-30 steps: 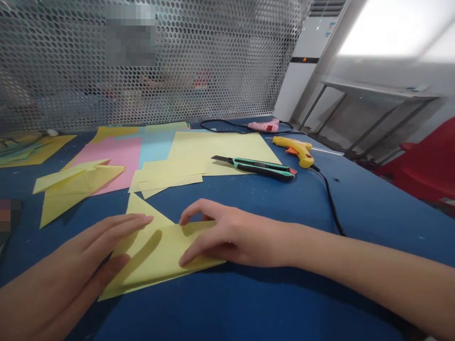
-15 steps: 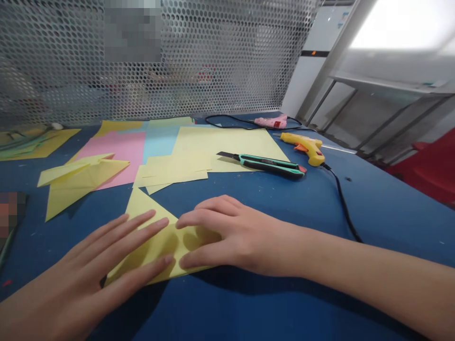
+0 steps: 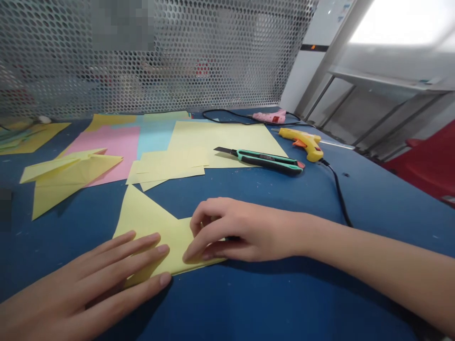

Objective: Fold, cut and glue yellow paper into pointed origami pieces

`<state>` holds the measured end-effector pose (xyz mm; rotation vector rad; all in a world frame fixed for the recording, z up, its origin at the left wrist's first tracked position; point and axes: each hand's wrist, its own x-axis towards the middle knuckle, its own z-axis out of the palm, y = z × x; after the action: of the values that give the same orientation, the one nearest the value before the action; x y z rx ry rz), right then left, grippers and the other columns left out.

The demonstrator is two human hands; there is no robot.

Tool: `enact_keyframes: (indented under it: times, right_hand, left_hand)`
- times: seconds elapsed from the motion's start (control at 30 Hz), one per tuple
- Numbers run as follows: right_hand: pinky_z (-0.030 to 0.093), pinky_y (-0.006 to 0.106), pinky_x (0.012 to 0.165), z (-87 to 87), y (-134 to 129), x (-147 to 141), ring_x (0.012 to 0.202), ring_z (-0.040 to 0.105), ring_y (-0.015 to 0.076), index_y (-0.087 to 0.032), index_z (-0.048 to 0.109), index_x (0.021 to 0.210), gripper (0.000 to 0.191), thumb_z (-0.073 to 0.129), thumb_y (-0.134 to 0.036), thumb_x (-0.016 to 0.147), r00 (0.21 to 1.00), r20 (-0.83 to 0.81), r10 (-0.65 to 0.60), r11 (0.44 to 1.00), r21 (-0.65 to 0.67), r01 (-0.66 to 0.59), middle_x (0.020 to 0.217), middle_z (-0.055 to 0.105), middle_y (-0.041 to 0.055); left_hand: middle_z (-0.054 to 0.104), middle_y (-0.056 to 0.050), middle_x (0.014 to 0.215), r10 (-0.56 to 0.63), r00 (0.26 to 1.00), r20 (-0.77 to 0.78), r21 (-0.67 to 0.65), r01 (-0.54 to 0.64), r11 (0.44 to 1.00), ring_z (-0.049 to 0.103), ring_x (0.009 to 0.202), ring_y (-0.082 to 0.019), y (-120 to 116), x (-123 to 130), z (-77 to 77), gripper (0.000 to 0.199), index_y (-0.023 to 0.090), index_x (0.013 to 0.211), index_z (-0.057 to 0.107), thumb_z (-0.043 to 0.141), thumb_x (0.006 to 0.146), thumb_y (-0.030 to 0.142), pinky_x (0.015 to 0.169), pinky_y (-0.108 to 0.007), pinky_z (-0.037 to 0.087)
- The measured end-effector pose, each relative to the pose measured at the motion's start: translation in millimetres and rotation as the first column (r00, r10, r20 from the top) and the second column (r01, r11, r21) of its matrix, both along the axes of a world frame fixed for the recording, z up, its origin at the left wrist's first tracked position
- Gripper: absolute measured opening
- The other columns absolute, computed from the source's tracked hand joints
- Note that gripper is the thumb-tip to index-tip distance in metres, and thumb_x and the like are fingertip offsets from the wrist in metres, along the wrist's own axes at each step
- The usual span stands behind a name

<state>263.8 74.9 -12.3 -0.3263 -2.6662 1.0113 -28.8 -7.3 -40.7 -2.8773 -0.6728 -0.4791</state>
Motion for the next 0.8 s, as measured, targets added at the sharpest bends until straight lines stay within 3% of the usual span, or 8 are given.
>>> enact_keyframes:
  times: [0.17, 0.3, 0.47, 0.63, 0.8]
  right_hand:
    - [0.051, 0.02, 0.086, 2.1, 6, 6, 0.092, 0.058, 0.01, -0.015, 0.074, 0.11, 0.023, 0.059, -0.011, 0.093, 0.999, 0.033, 0.042, 0.975, -0.221, -0.034, 0.11, 0.055, 0.0091]
    - [0.05, 0.021, 0.089, 7.1, 7, 10, 0.096, 0.057, 0.0105, -0.014, 0.073, 0.113, 0.025, 0.058, -0.01, 0.093, 0.994, 0.098, 0.055, 0.959, -0.281, -0.026, 0.114, 0.053, 0.0098]
    - [0.048, 0.023, 0.095, 12.6, 9, 13, 0.106, 0.056, 0.0133, -0.014, 0.073, 0.114, 0.024, 0.06, -0.014, 0.094, 0.988, 0.14, 0.058, 0.946, -0.323, -0.01, 0.119, 0.054, 0.011]
    - [0.05, 0.022, 0.088, 11.2, 8, 15, 0.097, 0.057, 0.0107, -0.015, 0.072, 0.116, 0.033, 0.048, -0.007, 0.096, 0.987, 0.158, 0.007, 0.956, -0.291, 0.04, 0.122, 0.051, 0.0106]
    - [0.039, 0.027, 0.106, 13.8, 6, 14, 0.126, 0.047, 0.0157, -0.023, 0.074, 0.114, 0.031, 0.053, -0.011, 0.095, 0.979, 0.203, -0.003, 0.992, -0.124, 0.029, 0.136, 0.048, 0.0086]
  left_hand:
    - [0.053, 0.004, 0.145, 0.041, 0.999, 0.032, -0.054, -0.039, 0.998, 0.031, 0.144, -0.013, -3, 5, 0.7, 0.055, 0.025, 0.139, 0.049, 0.032, 0.092, 0.004, 0.119, -0.031, 0.018]
    - [0.054, 0.009, 0.143, 0.114, 0.992, 0.056, -0.12, -0.106, 0.987, 0.034, 0.141, -0.009, -6, 9, 2.6, 0.059, 0.031, 0.136, 0.05, 0.034, 0.087, 0.001, 0.119, -0.029, 0.019]
    - [0.053, 0.009, 0.143, 0.111, 0.992, 0.062, -0.177, -0.098, 0.979, 0.046, 0.133, -0.01, -5, 2, 6.2, 0.074, 0.034, 0.151, 0.031, 0.038, 0.083, 0.003, 0.115, -0.028, 0.028]
    - [0.045, 0.007, 0.15, 0.083, 0.996, 0.015, -0.208, -0.078, 0.975, 0.046, 0.134, -0.012, -6, -3, 4.6, 0.07, 0.032, 0.151, 0.033, 0.04, 0.085, 0.008, 0.115, -0.03, 0.027]
    - [0.039, 0.013, 0.152, 0.218, 0.974, 0.063, -0.244, -0.197, 0.95, 0.035, 0.141, -0.013, -14, 2, -5.1, 0.074, 0.042, 0.151, 0.025, 0.034, 0.087, 0.007, 0.115, -0.035, 0.03]
